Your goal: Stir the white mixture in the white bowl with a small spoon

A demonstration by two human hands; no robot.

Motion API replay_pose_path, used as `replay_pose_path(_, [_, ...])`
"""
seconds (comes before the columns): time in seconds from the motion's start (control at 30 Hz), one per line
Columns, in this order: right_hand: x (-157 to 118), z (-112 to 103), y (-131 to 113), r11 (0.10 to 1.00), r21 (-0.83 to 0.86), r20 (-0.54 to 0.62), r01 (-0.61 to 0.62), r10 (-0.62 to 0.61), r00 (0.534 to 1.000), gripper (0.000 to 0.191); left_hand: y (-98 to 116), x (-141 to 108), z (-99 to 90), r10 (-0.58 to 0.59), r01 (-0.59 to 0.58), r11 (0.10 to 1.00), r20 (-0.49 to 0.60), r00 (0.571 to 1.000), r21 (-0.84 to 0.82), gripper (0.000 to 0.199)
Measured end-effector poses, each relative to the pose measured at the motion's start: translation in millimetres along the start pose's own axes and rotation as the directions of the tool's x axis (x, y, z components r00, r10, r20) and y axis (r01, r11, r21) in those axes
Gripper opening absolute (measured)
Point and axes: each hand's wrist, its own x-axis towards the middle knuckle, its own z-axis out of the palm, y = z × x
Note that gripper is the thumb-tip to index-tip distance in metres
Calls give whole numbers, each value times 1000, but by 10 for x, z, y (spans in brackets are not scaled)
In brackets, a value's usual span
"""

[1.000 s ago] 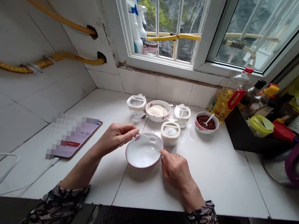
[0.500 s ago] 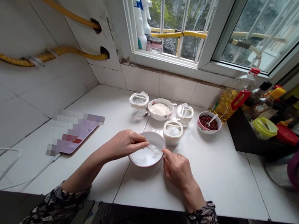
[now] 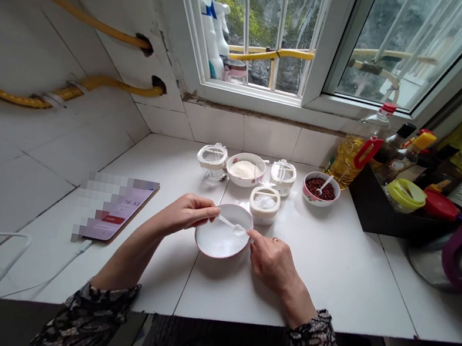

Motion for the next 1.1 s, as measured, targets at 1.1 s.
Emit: replay_pose_path(1.1, [-1,7,-6,1000,-10,-14,2,-2,1000,30,47,201,245,552,-415,829,-433,713,374,29])
